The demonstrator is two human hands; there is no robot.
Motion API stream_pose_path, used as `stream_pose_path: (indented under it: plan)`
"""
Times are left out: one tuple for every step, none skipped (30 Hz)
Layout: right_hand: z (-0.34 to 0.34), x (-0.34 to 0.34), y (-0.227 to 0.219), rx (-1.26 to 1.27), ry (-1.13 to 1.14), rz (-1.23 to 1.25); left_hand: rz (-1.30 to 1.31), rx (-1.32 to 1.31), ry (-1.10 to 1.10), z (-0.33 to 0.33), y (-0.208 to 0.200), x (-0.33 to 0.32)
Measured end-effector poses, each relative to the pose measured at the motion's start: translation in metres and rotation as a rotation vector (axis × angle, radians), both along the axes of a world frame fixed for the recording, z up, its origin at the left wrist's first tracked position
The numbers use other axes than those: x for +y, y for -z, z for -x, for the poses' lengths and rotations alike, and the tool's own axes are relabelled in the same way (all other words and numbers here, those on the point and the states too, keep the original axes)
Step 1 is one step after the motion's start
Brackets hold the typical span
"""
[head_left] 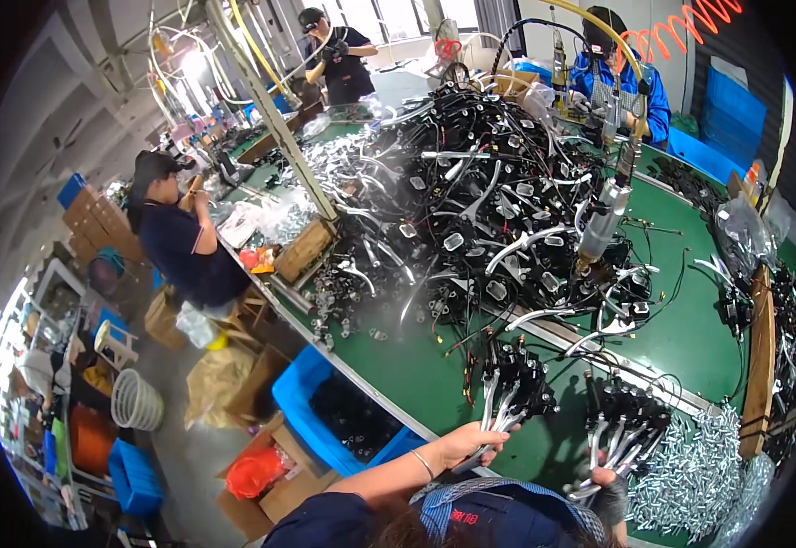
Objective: The worker is assembling small plastic components on a production line using a pneumatic screwdriver.
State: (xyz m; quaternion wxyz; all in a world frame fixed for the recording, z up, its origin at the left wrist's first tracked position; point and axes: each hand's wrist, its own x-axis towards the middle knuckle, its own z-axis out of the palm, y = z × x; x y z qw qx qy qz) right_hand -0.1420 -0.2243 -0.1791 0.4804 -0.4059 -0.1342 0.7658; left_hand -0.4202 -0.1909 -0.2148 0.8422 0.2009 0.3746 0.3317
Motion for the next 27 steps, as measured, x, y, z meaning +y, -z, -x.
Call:
stream_pose_path:
  plan:
    - [-0.01,-0.004,0.003,-0.032,0.008,-0.04,0.002,0.0,-0.002,0.001,0.001,0.0]
    - [-0.016,-0.007,0.004,-0.065,0.017,-0.08,0.007,0.01,0.0,0.003,0.001,0.0]
    - [-0.021,-0.007,-0.002,-0.065,0.02,-0.074,0.014,0.02,0.008,0.003,0.002,0.001]
    - [-0.025,-0.006,-0.011,-0.099,0.068,-0.168,0.022,0.03,0.019,0.005,0.003,0.003]
    - [-0.026,-0.002,-0.016,-0.135,0.122,-0.261,0.03,0.03,0.032,0.007,0.004,0.005]
    - [-0.034,0.007,-0.019,-0.07,0.134,-0.315,0.031,0.039,0.004,0.009,0.004,0.006]
    - [-0.061,0.003,-0.028,-0.032,0.234,-0.373,0.027,0.041,0.066,-0.007,-0.001,0.017]
    - [-0.073,0.014,-0.028,-0.22,0.395,-0.39,0.031,0.043,0.089,-0.011,0.0,0.02]
    - [-0.088,0.033,-0.039,-0.249,0.303,-0.372,-0.007,0.083,0.107,-0.009,0.0,0.019]
    - [-0.104,0.052,-0.042,-0.113,0.299,-0.388,-0.05,0.116,0.148,-0.006,-0.004,0.02]
    - [-0.098,0.074,-0.074,-0.173,0.384,-0.317,-0.051,0.086,0.095,0.001,-0.002,0.019]
    - [-0.112,0.098,-0.084,0.015,0.343,-0.374,-0.053,0.048,0.054,0.004,-0.001,0.015]
    - [-0.13,0.121,-0.088,0.096,0.382,-0.424,-0.055,0.103,0.031,-0.001,-0.01,0.012]
    - [-0.157,0.142,-0.086,-0.077,0.412,-0.478,-0.065,0.158,0.001,-0.003,-0.013,0.013]
    - [-0.169,0.159,-0.103,-0.095,0.428,-0.486,-0.138,0.146,0.073,0.015,0.001,0.011]
    - [-0.189,0.176,-0.113,-0.039,0.52,-0.525,-0.214,0.116,0.138,0.022,0.014,0.012]
    - [-0.218,0.202,-0.101,-0.131,0.572,-0.452,-0.188,0.106,0.193,0.018,0.039,0.031]
    - [-0.244,0.21,-0.111,-0.208,0.608,-0.413,-0.209,0.148,0.246,0.018,0.045,0.039]
    - [-0.272,0.212,-0.12,-0.191,0.675,-0.403,-0.231,0.191,0.287,0.017,0.051,0.045]
    - [-0.295,0.217,-0.129,-0.173,0.725,-0.389,-0.247,0.234,0.311,0.019,0.059,0.049]
    - [-0.305,0.224,-0.14,-0.172,0.823,-0.413,-0.264,0.289,0.315,0.027,0.064,0.049]
    - [-0.316,0.227,-0.153,-0.177,0.926,-0.434,-0.278,0.337,0.324,0.033,0.069,0.05]
    - [-0.328,0.232,-0.158,-0.274,0.939,-0.419,-0.289,0.392,0.323,0.044,0.073,0.047]
    - [-0.347,0.235,-0.164,-0.372,0.95,-0.404,-0.297,0.445,0.322,0.055,0.077,0.044]
    - [-0.41,0.235,-0.145,-0.642,1.113,-0.205,-0.309,0.486,0.349,0.059,0.083,0.045]
    - [-0.458,0.238,-0.129,-0.914,1.266,0.007,-0.325,0.52,0.376,0.061,0.087,0.048]
    - [-0.399,0.258,-0.129,-0.835,1.265,0.0,-0.318,0.607,0.321,0.078,0.085,0.043]
